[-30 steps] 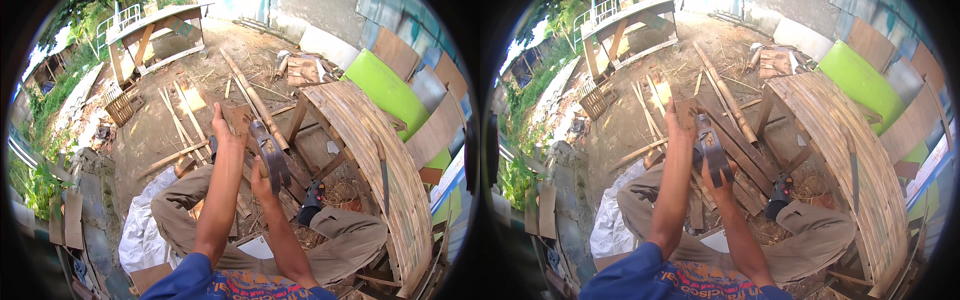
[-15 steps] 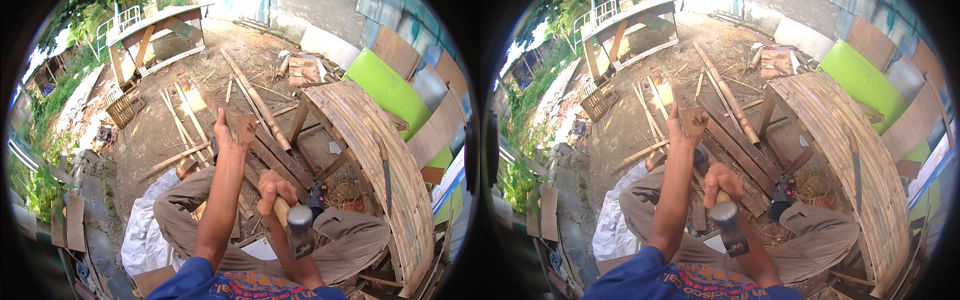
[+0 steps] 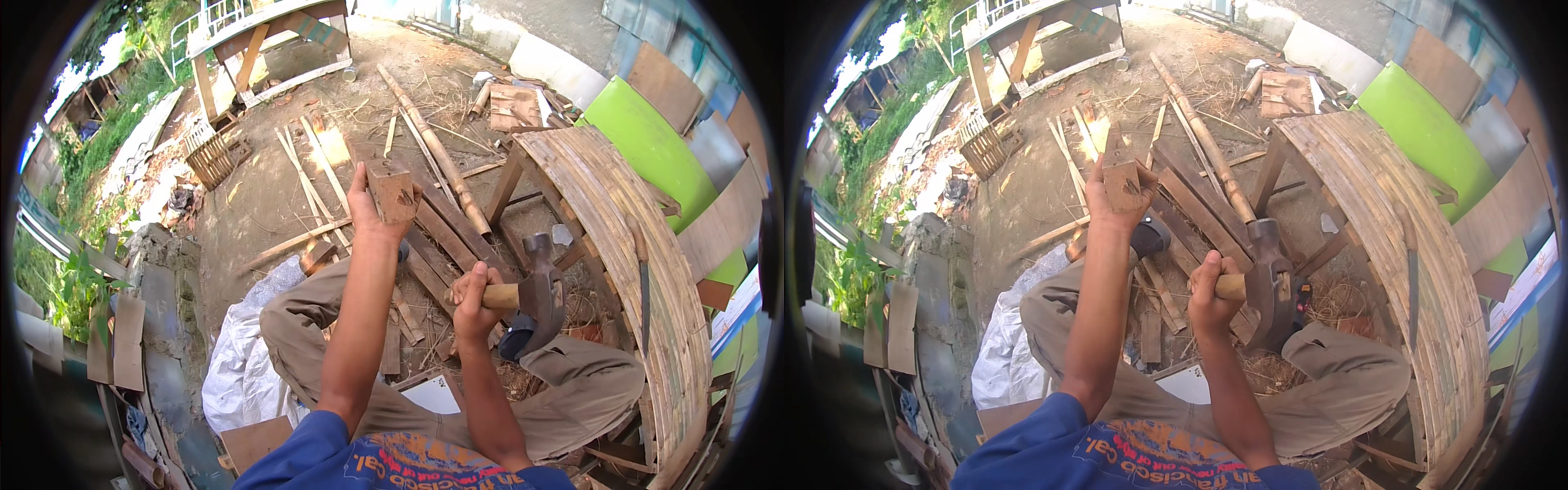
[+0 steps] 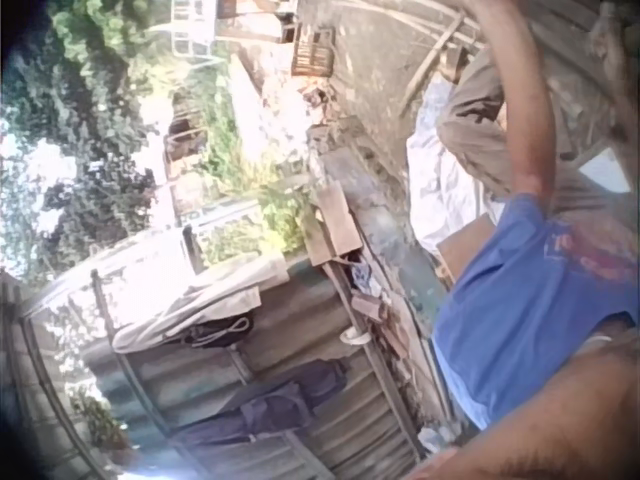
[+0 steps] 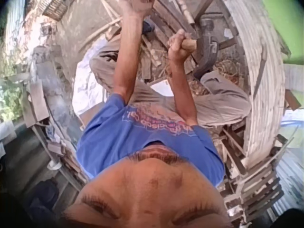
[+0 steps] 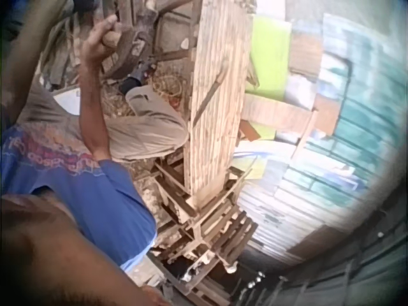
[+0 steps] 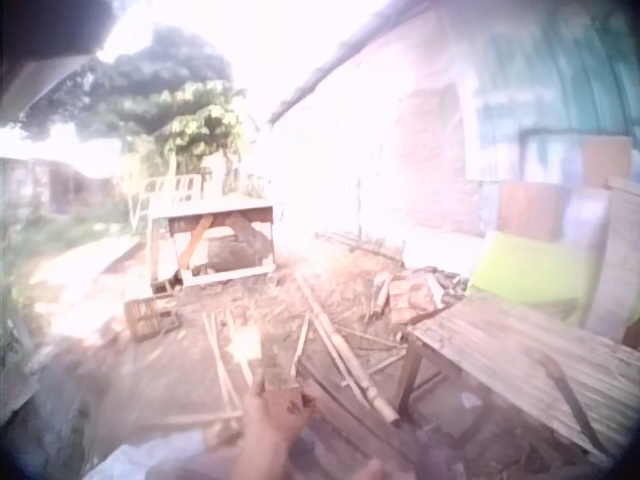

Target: The person sits on the ground and uses a hammer to strike and break apart wooden planks. They repeatedly lift, position, and hammer the wood, occasionally repositioning pieces and continuing to strike them.

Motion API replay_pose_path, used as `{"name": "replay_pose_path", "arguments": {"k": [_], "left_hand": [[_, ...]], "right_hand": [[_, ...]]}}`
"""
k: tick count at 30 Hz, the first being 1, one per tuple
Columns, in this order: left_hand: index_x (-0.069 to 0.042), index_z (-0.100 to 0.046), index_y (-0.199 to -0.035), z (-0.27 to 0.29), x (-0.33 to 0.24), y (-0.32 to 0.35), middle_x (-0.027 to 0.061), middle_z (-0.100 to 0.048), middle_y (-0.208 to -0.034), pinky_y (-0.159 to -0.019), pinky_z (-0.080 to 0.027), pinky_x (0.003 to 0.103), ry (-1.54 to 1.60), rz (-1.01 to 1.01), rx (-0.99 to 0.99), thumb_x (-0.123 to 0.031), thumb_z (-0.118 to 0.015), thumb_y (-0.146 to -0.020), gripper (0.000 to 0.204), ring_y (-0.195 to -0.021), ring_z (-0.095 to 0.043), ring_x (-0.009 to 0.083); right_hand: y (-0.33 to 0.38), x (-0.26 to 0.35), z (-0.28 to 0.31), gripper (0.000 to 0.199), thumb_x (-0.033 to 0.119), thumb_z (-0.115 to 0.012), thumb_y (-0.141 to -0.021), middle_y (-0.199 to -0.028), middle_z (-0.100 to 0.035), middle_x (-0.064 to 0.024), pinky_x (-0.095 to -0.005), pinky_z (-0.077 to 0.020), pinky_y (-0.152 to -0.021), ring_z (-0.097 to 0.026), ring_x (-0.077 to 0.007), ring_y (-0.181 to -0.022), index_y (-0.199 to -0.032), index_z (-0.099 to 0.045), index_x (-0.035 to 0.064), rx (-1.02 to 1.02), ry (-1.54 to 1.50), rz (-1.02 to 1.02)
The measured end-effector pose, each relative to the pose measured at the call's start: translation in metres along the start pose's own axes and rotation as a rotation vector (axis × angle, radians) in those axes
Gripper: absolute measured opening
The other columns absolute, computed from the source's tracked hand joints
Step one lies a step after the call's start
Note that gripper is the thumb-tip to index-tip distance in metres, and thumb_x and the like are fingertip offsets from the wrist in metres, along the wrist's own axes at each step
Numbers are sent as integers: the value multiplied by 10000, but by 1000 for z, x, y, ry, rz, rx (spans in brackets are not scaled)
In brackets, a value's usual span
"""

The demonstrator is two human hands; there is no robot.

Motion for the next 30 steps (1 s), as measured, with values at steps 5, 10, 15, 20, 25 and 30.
{"name": "replay_pose_path", "arguments": {"k": [5,10,15,20,25,30], "left_hand": [[-63,-597,-998,28,9,0,71,-613,-841,-655,-531,372,-52,28,-3,-455,-576,-950,395,-731,-608,219],[-85,-609,-969,53,38,14,61,-629,-829,-664,-548,381,-112,48,16,-507,-594,-939,424,-720,-632,213],[-92,-609,-1123,112,85,21,65,-635,-950,-791,-549,439,-214,259,7,-701,-636,-844,670,-869,-645,239],[-69,-463,-1411,190,144,13,179,-577,-1301,-1023,-445,572,-297,401,-23,-772,-588,-820,926,-1207,-559,355],[-25,-432,-1429,276,177,8,194,-565,-1321,-992,-489,559,-487,432,-247,-747,-667,-781,998,-1190,-584,363],[89,-407,-1413,330,168,4,231,-565,-1314,-981,-516,514,-706,372,-464,-644,-730,-806,1006,-1179,-599,343]], "right_hand": [[13,16,5,245,250,-561,-1028,-679,-501,-10,-234,-366,-406,-472,-54,-481,-1002,-516,11,137,161,-284],[22,10,36,272,182,-564,-1013,-779,-500,-27,-235,-379,-415,-456,-73,-488,-1189,-488,-11,255,286,-612],[57,-33,97,191,191,-583,-1010,-777,-494,-24,-259,-382,-411,-465,-87,-490,-1061,-503,24,149,283,-828],[79,-65,161,276,249,-588,-1017,-739,-490,-7,-255,-379,-407,-470,-83,-485,-1163,-519,26,-44,342,-953],[88,-91,197,172,150,-577,-976,-749,-518,-20,-257,-405,-423,-512,-98,-510,-1077,-521,23,-70,456,-930],[67,-89,194,419,127,-610,-943,-874,-635,-140,-347,-521,-568,-636,-210,-629,-1305,-489,-46,189,818,-719]]}}
Point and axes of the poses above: each hand's wrist, its own y-axis away from the middle knuckle, its own z-axis out of the back of the hand, x = y × z, the point moved 7 cm from there along -y, towards the middle knuckle
